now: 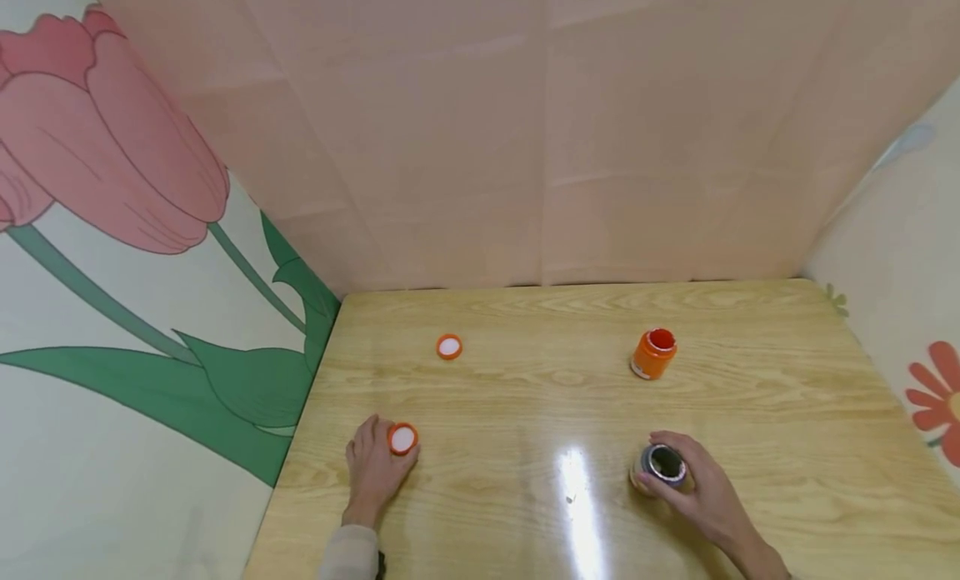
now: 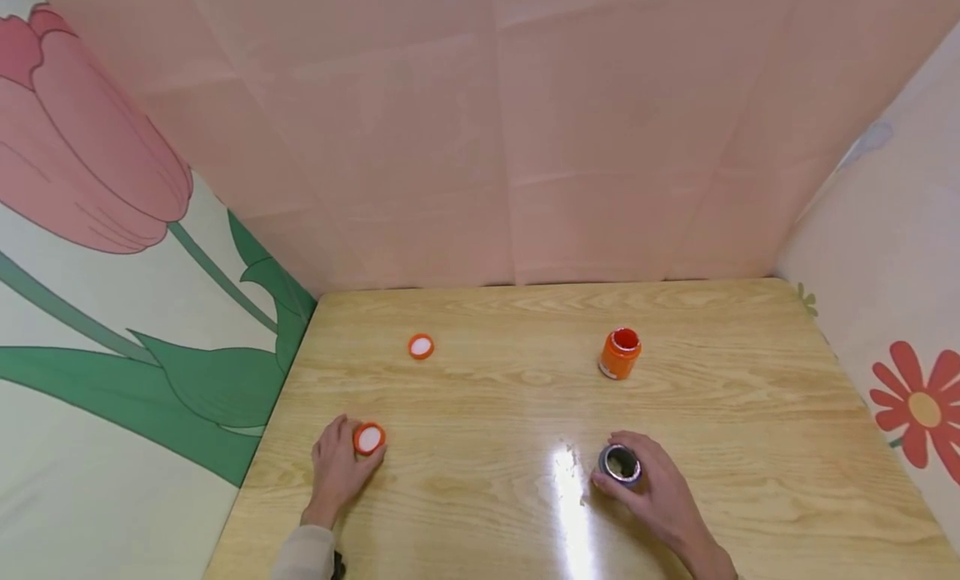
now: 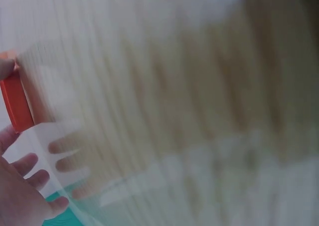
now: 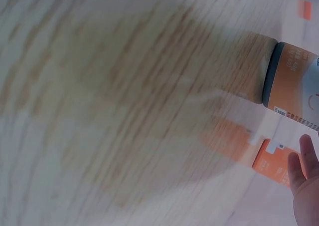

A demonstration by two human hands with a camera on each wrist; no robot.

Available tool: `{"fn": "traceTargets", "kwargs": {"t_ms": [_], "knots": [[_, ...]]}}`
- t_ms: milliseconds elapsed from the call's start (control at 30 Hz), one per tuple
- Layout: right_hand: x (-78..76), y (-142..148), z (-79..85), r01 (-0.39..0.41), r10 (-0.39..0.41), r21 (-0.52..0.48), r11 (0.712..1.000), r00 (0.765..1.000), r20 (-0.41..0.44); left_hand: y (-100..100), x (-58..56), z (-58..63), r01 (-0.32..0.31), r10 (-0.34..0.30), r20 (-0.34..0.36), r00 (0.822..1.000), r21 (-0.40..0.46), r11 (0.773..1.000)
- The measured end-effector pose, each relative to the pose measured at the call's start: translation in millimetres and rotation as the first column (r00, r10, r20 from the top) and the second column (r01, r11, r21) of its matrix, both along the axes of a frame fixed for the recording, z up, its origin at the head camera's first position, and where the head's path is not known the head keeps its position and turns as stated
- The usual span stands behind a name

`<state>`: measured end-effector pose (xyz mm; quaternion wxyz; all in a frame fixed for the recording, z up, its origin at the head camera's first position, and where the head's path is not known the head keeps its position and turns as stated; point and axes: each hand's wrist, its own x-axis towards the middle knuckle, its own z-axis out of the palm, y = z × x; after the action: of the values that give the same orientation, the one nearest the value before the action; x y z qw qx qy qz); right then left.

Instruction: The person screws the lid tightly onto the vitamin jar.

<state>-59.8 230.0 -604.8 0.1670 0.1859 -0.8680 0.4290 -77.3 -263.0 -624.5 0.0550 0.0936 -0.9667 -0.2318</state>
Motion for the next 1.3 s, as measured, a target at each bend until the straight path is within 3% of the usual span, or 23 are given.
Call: {"fn": "traceTargets", "kwargs": {"t_ms": [233,567,833,1100,1300], "knots": [[1.8,-1.9,3.3,-0.005,0.004,-0.008,1.000,0.999,-0.040,3.9,0.8,-0.6,0.049,-0.049,-0.060,0.997,0.006,0.999],[2.3,-1.5,4.7,-0.005,0.005,-0.016,1.000,1.000,0.012,14.0,-1.0,5.1,0.081,-0.078,-0.151,0.985,0.009,0.997],[1.6,-3.5,5.3,0.001,0.000,-0.030,1.000,0.999,0.039,17.9,-3.9,4.9,0.105,-0.112,-0.262,0.959,-0.039,0.994],[2.3,-7.3,4.6,-0.003,0.006,-0.051,0.999,0.998,0.069,26.3,-8.0,5.7,0.141,-0.143,-0.262,0.954,-0.025,0.990],[2.2,-14.5,5.9,-0.014,0.017,-0.062,0.998,0.999,0.047,33.8,-9.1,8.7,0.171,-0.180,-0.304,0.935,-0.056,0.984]]}}
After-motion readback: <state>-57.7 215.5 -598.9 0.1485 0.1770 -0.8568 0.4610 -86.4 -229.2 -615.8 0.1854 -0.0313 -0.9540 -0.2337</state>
